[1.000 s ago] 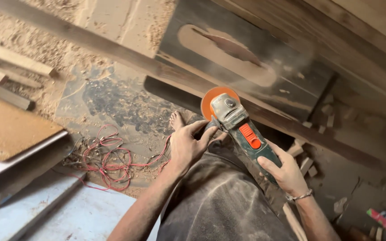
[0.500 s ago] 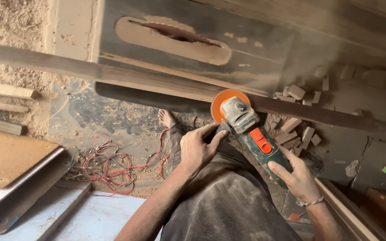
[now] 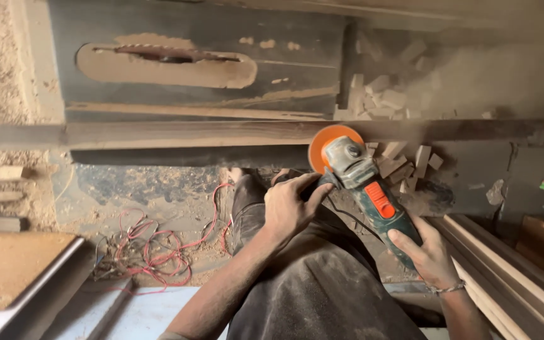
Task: Sanding the surface and edges of a wooden board using a power sander/grinder with a sanding disc.
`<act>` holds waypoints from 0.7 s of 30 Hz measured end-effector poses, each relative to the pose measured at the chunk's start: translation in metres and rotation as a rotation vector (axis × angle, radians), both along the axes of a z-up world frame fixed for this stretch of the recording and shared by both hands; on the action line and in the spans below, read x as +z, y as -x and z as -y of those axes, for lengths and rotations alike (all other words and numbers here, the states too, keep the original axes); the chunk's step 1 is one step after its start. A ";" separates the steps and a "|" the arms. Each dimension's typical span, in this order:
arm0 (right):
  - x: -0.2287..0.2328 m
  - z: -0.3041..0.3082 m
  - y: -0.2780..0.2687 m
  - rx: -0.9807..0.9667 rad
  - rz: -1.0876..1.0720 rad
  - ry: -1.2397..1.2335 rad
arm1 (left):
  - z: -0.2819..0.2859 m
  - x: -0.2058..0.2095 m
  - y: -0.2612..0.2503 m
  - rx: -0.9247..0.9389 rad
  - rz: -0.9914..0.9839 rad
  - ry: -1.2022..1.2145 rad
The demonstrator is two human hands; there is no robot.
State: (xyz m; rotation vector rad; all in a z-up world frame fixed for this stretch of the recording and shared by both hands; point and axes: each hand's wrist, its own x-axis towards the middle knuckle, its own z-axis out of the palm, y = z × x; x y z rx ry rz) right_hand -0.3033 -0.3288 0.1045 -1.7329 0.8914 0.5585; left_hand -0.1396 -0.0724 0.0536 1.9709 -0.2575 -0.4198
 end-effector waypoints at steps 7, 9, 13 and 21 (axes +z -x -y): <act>-0.017 0.018 0.035 -0.286 -0.020 0.024 | 0.045 -0.003 -0.014 -0.173 0.026 -0.007; -0.027 0.007 0.034 -0.277 0.026 0.027 | 0.038 0.000 -0.022 -0.173 0.074 -0.018; -0.041 -0.022 0.009 -0.136 0.163 -0.028 | -0.013 0.008 -0.033 -0.148 -0.081 -0.021; -0.021 -0.117 -0.122 0.357 0.294 -0.067 | -0.138 -0.002 -0.015 0.382 -0.196 -0.032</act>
